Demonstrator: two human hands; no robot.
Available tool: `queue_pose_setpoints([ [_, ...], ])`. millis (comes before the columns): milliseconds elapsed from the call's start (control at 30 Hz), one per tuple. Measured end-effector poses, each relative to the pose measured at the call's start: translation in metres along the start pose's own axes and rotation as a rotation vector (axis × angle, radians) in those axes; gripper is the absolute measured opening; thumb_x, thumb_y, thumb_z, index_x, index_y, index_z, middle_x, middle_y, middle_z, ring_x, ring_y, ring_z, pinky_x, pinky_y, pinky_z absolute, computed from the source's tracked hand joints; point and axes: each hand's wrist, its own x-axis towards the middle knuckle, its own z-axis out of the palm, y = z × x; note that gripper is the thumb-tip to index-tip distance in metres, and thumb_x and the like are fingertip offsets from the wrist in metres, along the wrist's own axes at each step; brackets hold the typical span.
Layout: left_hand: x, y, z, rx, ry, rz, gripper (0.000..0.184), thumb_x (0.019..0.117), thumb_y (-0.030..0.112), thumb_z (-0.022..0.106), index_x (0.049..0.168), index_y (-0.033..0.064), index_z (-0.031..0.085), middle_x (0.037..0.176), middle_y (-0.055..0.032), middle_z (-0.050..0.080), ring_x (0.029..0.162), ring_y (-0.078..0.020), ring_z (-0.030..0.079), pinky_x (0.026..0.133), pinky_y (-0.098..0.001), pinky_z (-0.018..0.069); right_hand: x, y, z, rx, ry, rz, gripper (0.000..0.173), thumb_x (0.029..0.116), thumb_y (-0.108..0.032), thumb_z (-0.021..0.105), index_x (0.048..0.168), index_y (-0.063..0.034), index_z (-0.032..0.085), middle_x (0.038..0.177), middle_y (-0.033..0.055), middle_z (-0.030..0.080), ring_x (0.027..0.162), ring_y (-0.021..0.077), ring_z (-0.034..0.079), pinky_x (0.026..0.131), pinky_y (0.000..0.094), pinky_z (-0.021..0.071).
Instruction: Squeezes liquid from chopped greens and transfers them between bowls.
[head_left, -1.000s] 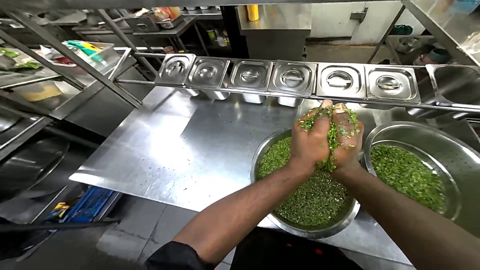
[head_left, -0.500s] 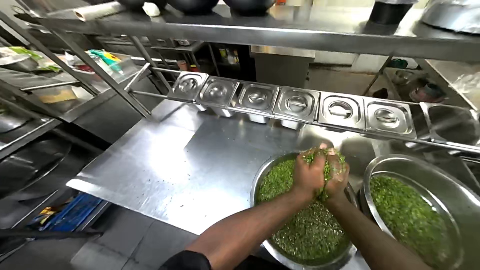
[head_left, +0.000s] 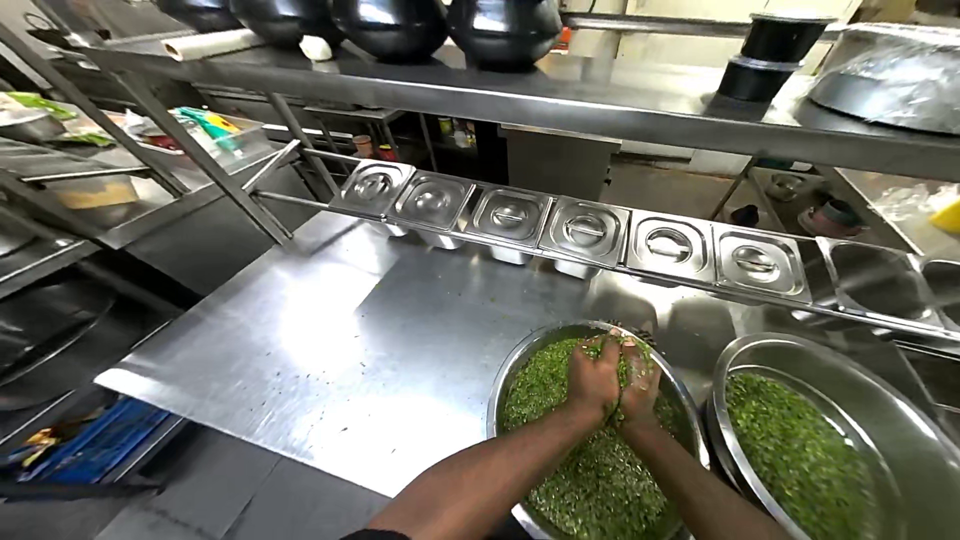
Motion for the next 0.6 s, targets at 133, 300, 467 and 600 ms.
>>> queue_pose_setpoints([
  [133, -0.009, 0.005, -0.002, 0.003, -0.021, 0.001, 0.038, 0.1071, 0.038, 0.051, 0.113, 0.0062, 0.070, 0.100, -0.0126, 0.070, 0.092, -0.0212, 0.066, 0.083, -0.0462, 0.0540, -0.002, -0.003, -0.004, 0.025, -0.078, -0.021, 0.026, 0.1062, -0.021, 0.044, 0.108, -0.0092, 0.068, 0.090, -0.0094, 0.071, 0.086, -0.0022, 0.068, 0.081, 0.0213, 0.0588],
  [300, -0.023, 0.006, -0.008, 0.022, -0.096, -0.014, 0.048, 0.1058, 0.053, 0.045, 0.119, 0.0121, 0.066, 0.102, -0.0121, 0.067, 0.088, -0.0230, 0.064, 0.076, -0.0478, 0.0541, -0.005, -0.006, -0.008, 0.025, -0.079, -0.059, 0.021, 0.1054, -0.023, 0.047, 0.103, -0.0147, 0.067, 0.086, -0.0124, 0.069, 0.082, -0.0041, 0.066, 0.076, 0.0198, 0.0578],
  [467, -0.023, -0.001, -0.007, 0.072, -0.084, -0.026, 0.051, 0.1033, 0.057, 0.048, 0.126, 0.0137, 0.064, 0.112, -0.0141, 0.067, 0.099, -0.0270, 0.065, 0.083, -0.0526, 0.0532, -0.009, -0.002, -0.011, 0.020, -0.082, -0.040, 0.023, 0.1072, -0.025, 0.046, 0.108, -0.0136, 0.066, 0.090, -0.0103, 0.070, 0.085, -0.0025, 0.067, 0.079, 0.0213, 0.0588],
  [600, -0.009, 0.003, -0.001, 0.231, -0.163, -0.194, 0.076, 0.1002, 0.070, 0.040, 0.134, 0.0051, 0.060, 0.126, -0.0267, 0.063, 0.117, -0.0420, 0.061, 0.097, -0.0648, 0.0477, 0.000, 0.000, -0.012, 0.079, 0.032, 0.215, 0.034, 0.1093, -0.032, 0.043, 0.111, -0.0077, 0.066, 0.090, 0.0011, 0.067, 0.082, 0.0073, 0.064, 0.073, 0.0301, 0.0557],
])
